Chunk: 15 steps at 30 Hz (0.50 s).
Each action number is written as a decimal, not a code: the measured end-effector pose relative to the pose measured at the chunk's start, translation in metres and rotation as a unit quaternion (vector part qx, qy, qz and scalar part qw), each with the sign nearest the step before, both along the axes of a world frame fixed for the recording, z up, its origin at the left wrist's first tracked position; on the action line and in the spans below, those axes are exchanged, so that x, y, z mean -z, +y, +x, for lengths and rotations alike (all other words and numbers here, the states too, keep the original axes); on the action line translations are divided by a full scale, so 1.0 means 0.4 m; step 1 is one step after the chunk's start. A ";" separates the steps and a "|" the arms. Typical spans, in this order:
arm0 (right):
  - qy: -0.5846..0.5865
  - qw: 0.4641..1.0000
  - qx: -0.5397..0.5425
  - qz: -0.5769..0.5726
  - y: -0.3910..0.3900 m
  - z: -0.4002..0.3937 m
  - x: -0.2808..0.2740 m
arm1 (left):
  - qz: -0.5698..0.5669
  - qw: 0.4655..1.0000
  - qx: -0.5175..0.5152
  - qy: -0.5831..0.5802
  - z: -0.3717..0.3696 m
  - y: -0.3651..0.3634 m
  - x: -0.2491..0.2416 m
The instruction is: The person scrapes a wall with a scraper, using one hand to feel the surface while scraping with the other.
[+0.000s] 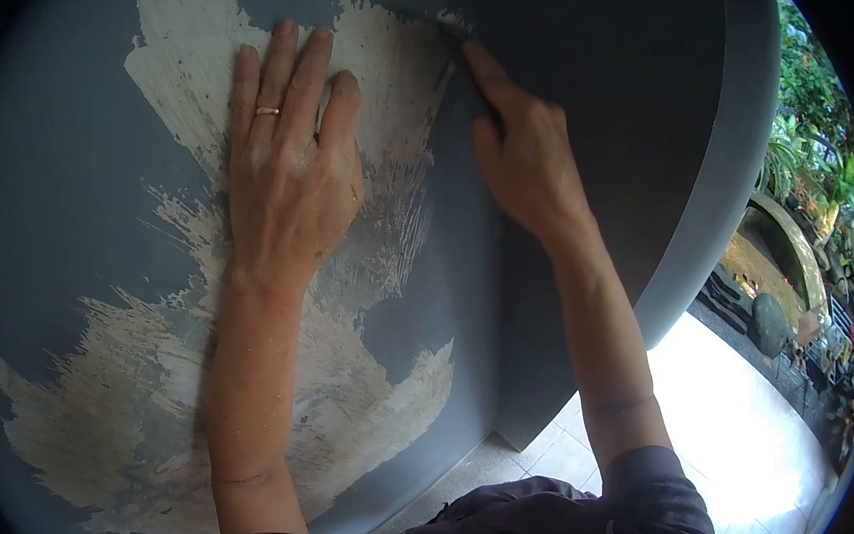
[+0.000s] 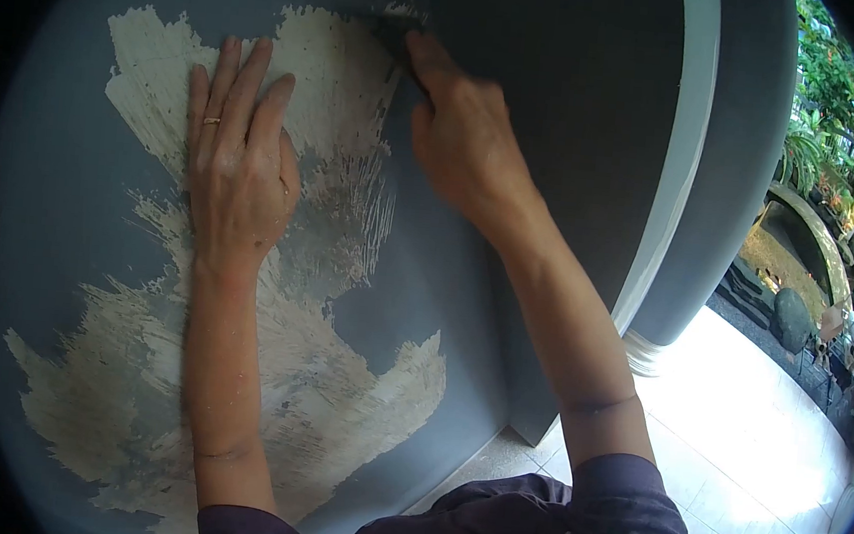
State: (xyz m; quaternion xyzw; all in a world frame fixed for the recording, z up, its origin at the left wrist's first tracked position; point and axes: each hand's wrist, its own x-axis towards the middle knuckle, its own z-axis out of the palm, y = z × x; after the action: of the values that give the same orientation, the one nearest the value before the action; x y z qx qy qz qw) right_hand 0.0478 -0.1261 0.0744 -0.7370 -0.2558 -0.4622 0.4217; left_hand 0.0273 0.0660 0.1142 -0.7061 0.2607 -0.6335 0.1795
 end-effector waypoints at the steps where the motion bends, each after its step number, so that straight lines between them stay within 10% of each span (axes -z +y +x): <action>1: -0.027 1.000 0.009 -0.011 0.002 0.002 0.012 | -0.001 1.000 0.001 0.000 0.002 0.001 0.000; 15: -0.041 0.998 0.040 -0.019 0.001 0.025 0.017 | 0.003 1.000 -0.002 -0.001 0.003 0.001 -0.002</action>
State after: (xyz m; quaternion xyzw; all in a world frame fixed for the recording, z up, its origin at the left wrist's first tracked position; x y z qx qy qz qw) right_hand 0.0579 -0.1257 0.0674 -0.7350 -0.2522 -0.5035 0.3778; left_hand 0.0285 0.0664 0.1151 -0.7053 0.2609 -0.6332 0.1830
